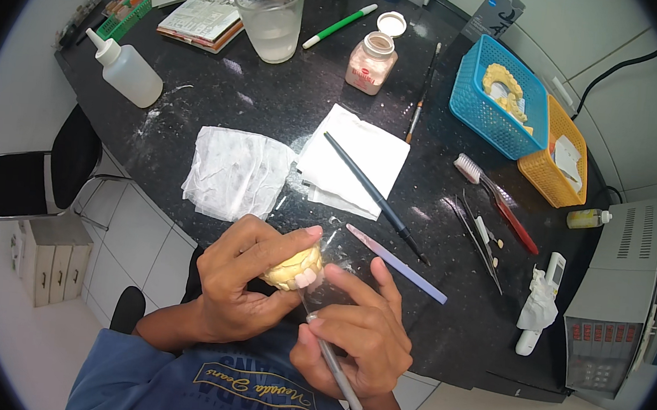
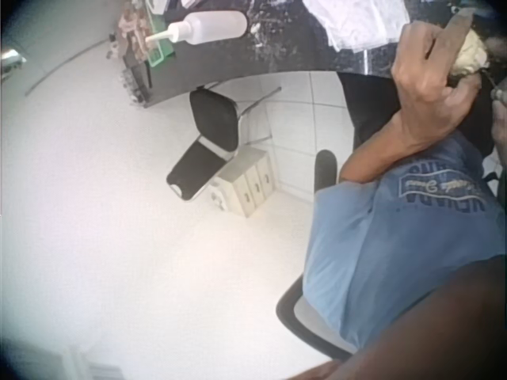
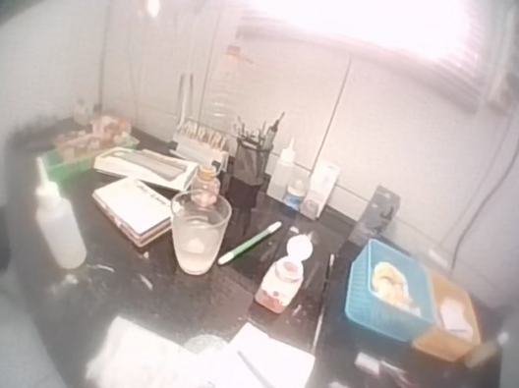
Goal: The person holds a yellow dental mold and uses a fine brush to apply a pink material to the gum area. They then switch to a metal sculpting tool to shape and smooth the material, repeatedly rotating the mold to access different angles.
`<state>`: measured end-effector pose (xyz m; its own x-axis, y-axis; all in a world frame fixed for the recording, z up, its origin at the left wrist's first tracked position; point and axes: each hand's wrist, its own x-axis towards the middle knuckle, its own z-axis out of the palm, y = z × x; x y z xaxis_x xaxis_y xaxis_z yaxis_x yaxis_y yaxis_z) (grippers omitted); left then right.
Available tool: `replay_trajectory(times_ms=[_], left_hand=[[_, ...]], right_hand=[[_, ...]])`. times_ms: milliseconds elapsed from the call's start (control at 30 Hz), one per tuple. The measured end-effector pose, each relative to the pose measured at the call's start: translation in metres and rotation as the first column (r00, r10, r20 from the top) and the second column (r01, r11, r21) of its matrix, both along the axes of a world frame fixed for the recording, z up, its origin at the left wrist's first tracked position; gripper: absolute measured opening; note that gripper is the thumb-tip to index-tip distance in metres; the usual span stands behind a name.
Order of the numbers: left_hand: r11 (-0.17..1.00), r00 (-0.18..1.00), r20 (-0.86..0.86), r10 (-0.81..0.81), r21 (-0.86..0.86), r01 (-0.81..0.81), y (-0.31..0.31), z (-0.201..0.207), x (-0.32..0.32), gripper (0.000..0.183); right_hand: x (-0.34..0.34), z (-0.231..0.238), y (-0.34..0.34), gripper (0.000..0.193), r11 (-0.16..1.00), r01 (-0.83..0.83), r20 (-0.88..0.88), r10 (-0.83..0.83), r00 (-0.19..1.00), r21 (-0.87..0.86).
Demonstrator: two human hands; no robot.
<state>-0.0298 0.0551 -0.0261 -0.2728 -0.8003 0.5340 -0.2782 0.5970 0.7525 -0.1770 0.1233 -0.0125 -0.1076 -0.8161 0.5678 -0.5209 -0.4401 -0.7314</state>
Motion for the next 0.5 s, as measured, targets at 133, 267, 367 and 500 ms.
replay_trajectory(times_ms=[133, 267, 367, 500], left_hand=[[1.0, 1.0, 0.015, 0.001, 0.011, -0.001, 0.0019, 0.0005, 0.0011, 0.063], [1.0, 1.0, 0.009, 0.005, 0.013, -0.005, 0.0012, -0.0011, 0.0006, 0.063], [1.0, 1.0, 0.005, 0.001, 0.016, -0.001, 0.0015, -0.0006, 0.0002, 0.064], [1.0, 1.0, 0.007, 0.001, 0.004, -0.001, 0.0009, -0.002, 0.0009, 0.053]], right_hand=[[0.0008, 0.0015, -0.0004, 0.02, 1.0, 0.007, -0.026, -0.006, 1.0, 0.01], [0.0003, 0.0003, -0.0009, 0.019, 1.0, 0.011, -0.015, -0.011, 1.0, 0.027], [-0.0008, 0.001, -0.0006, 0.019, 1.0, 0.0, -0.022, 0.0, 1.0, 0.019], [-0.0002, 0.0007, -0.0014, 0.018, 1.0, 0.007, -0.016, -0.006, 1.0, 0.019]])
